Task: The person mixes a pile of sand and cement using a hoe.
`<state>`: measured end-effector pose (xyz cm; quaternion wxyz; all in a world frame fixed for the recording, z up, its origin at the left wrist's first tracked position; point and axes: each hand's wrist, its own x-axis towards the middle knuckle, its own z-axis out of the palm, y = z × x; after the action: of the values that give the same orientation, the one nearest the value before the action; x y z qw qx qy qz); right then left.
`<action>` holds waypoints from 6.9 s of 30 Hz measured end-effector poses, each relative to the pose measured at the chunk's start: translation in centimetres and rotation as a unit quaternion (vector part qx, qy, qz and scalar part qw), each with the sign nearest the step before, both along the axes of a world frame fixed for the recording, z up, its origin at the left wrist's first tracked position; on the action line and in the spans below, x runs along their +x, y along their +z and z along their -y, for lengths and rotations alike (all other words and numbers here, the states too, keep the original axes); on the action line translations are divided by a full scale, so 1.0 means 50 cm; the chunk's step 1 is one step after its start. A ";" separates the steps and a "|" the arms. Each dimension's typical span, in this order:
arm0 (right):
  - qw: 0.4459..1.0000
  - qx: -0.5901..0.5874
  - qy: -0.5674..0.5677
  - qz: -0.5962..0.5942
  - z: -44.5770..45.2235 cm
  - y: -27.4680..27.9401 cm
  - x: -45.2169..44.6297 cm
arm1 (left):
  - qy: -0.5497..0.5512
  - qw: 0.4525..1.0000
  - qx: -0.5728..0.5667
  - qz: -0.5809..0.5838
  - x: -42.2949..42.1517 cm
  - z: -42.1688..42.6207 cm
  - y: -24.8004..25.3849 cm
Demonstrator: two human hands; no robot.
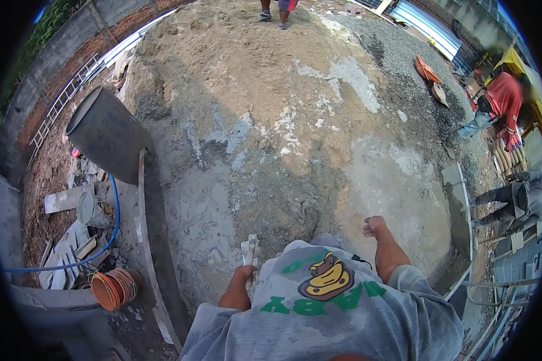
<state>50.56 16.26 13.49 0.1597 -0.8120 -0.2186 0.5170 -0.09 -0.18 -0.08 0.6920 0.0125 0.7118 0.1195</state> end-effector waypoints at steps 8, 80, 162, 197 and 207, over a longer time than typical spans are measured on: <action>1.000 -0.020 0.008 -0.003 0.008 -0.016 0.009 | -0.004 1.000 0.019 0.010 -0.010 0.006 -0.068; 1.000 -0.009 -0.023 0.002 0.025 -0.019 0.008 | -0.036 0.999 -0.002 -0.014 -0.004 0.002 -0.034; 0.995 -0.094 -0.017 0.003 -0.046 -0.050 0.081 | -0.016 0.998 -0.030 0.047 0.037 -0.057 0.041; 0.923 -0.109 0.033 -0.367 -1.226 -0.077 -0.541 | -0.300 0.916 0.144 -0.224 0.172 -1.224 0.638; 0.924 0.058 -0.085 -0.369 -1.378 0.051 -0.531 | -0.228 0.902 0.308 -0.196 0.261 -1.127 0.463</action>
<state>24.00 85.14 16.05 0.3193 -0.5684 -0.1046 0.7510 12.96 56.18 23.07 0.5082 0.4105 0.7384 0.1672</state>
